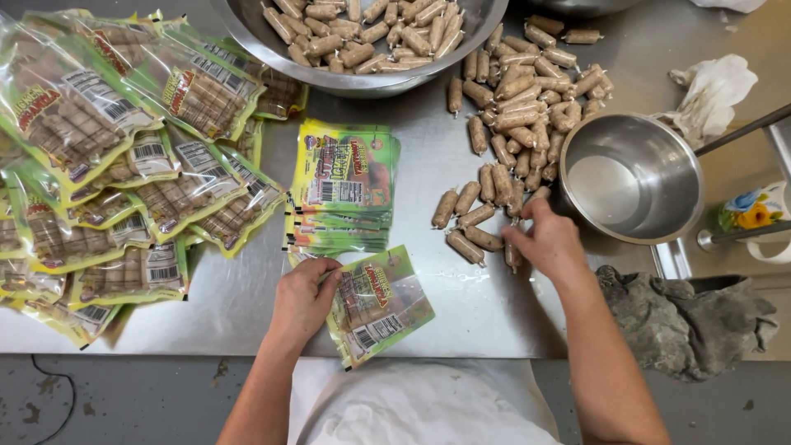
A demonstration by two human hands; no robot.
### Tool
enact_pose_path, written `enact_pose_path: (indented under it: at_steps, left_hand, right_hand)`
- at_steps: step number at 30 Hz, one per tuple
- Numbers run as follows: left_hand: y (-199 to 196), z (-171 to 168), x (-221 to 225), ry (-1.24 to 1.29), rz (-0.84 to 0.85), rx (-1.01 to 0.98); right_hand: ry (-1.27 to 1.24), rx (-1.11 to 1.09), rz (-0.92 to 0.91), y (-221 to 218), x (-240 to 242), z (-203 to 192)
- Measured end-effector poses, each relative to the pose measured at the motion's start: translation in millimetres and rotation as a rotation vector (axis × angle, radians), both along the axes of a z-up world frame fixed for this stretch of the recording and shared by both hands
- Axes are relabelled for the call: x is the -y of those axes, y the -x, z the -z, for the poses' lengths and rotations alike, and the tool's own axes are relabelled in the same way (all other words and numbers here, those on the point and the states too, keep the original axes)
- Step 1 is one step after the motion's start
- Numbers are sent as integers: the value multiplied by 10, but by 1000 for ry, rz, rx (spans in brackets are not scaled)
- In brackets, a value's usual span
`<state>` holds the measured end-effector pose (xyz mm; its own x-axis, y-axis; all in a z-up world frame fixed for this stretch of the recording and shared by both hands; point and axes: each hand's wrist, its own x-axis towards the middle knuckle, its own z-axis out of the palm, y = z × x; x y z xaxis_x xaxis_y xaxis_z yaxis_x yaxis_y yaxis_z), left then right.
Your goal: The person puts sausage-like food items into plastic bags by hand and stacks the filled bags on a metal table.
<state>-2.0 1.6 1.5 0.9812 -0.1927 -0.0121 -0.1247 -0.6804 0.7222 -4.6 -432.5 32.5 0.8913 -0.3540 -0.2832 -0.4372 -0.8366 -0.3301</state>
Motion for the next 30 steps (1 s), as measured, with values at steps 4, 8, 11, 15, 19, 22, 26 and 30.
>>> enact_pose_path:
  at_steps: [4, 8, 11, 15, 19, 22, 26, 30]
  left_hand:
    - [36, -111, 18, 12, -10, -15]
    - [17, -119, 27, 4, -12, -42]
    - [30, -101, 34, -10, 1, -42]
    - [33, -105, 36, 23, -6, -35]
    - [16, -68, -16, 12, -8, -57]
    - [-22, -99, -7, -5, -2, -68]
    - [-64, -239, 67, -4, 71, -34]
    - [-65, -181, 64, -50, 91, -74]
  right_hand:
    - [3, -37, 14, -58, 145, 436]
    - [-265, 185, -116, -58, -112, -71]
    - [-78, 87, -352, -231, -408, -225]
    - [369, -148, -620, -425, -530, 8]
    - [379, -161, -563, -349, -366, -100]
    - [-218, 38, -318, -113, -468, -364]
    - [-1019, 126, -96, 114, -784, 169]
    - [-1339, -3, -49, 232, -1423, 393]
